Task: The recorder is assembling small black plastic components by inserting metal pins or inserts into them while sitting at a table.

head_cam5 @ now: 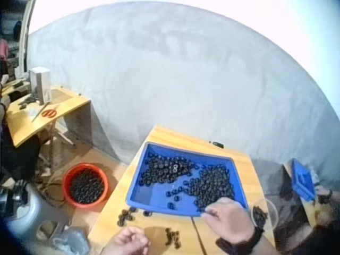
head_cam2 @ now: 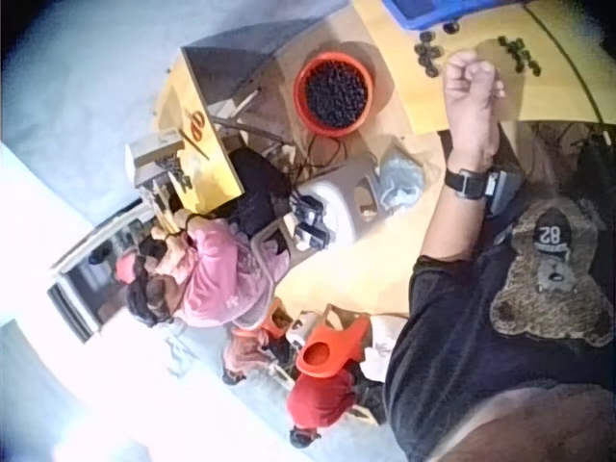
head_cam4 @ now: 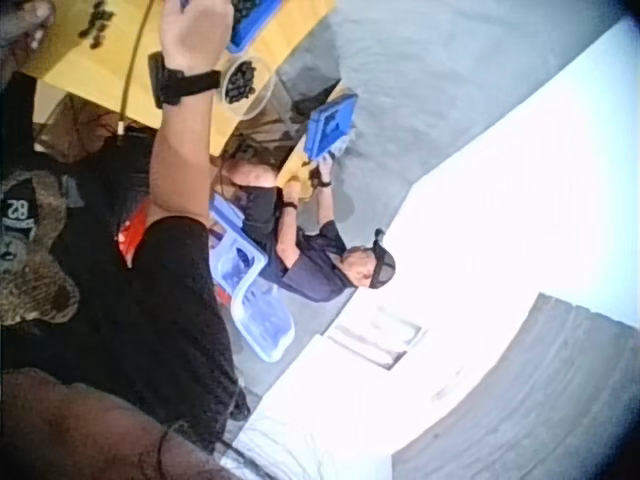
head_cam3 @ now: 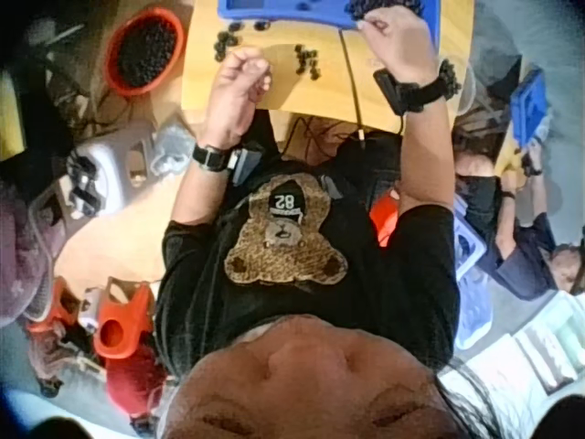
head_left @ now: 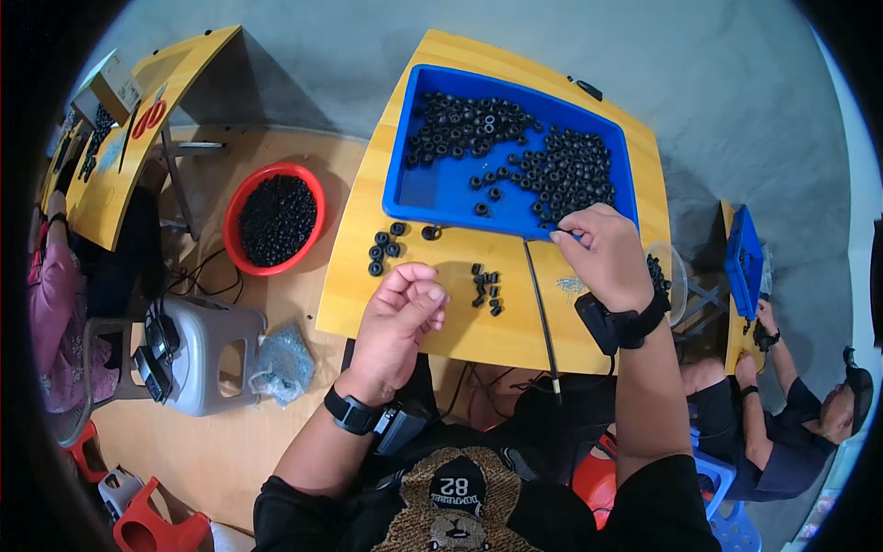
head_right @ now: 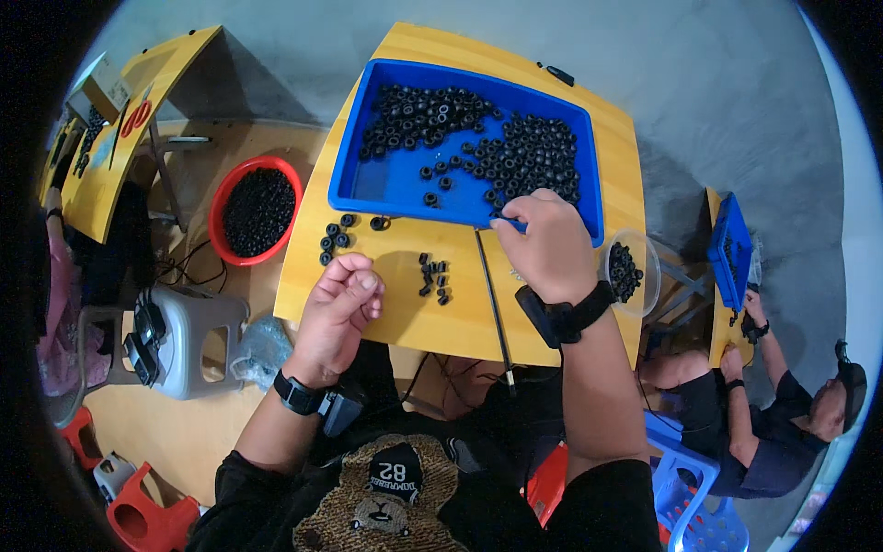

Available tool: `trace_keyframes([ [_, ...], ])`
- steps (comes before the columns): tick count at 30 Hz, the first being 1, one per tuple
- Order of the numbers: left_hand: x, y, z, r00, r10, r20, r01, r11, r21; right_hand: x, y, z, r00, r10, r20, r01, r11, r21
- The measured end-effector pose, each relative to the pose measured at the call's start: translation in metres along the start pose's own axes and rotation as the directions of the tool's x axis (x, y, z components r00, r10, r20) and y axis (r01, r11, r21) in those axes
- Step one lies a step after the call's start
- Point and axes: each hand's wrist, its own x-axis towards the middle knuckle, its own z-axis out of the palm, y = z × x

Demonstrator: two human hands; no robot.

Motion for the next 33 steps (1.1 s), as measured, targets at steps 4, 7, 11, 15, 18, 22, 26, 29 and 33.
trace_keyframes([
  [4, 0.015, 0.01, 0.014, 0.993, 0.083, -0.087, -0.072, 0.99, 0.12, 0.001, 0.028, 0.001, 0.999, 0.022, 0.049, -0.017, 0.994, -0.108],
  [7, 0.026, 0.015, 0.021, 0.995, 0.07, -0.07, -0.062, 0.992, 0.106, -0.004, 0.034, 0.006, 0.997, -0.019, 0.068, 0.029, 0.989, -0.148],
  [11, 0.038, 0.014, 0.027, 0.991, 0.099, -0.085, -0.083, 0.981, 0.176, -0.004, 0.036, 0.006, 0.997, -0.03, 0.074, 0.036, 0.995, -0.091],
  [15, 0.053, 0.013, 0.026, 0.987, 0.15, -0.061, -0.136, 0.973, 0.185, -0.004, 0.041, 0.009, 0.999, -0.043, 0.032, 0.045, 0.997, -0.068],
  [18, 0.057, 0.013, 0.026, 0.987, 0.15, -0.06, -0.136, 0.972, 0.192, -0.006, 0.041, 0.009, 0.999, -0.044, 0.011, 0.045, 0.997, -0.066],
  [22, 0.044, 0.005, 0.022, 0.989, 0.134, -0.062, -0.122, 0.977, 0.173, -0.021, 0.046, 0.006, 0.994, -0.039, -0.101, 0.038, 0.999, -0.014],
  [26, 0.021, -0.005, 0.004, 0.997, 0.033, -0.073, -0.024, 0.993, 0.114, -0.057, 0.056, 0.007, 0.986, 0.113, -0.122, -0.101, 0.99, 0.103],
  [29, 0.008, -0.012, -0.001, 0.999, -0.013, -0.044, 0.019, 0.991, 0.132, -0.082, 0.06, 0.005, 0.982, 0.189, 0.007, -0.187, 0.969, 0.16],
  [33, 0.004, -0.024, -0.002, 0.998, 0.029, -0.058, -0.017, 0.979, 0.203, -0.101, 0.063, 0.015, 0.949, 0.286, 0.132, -0.298, 0.951, 0.081],
])
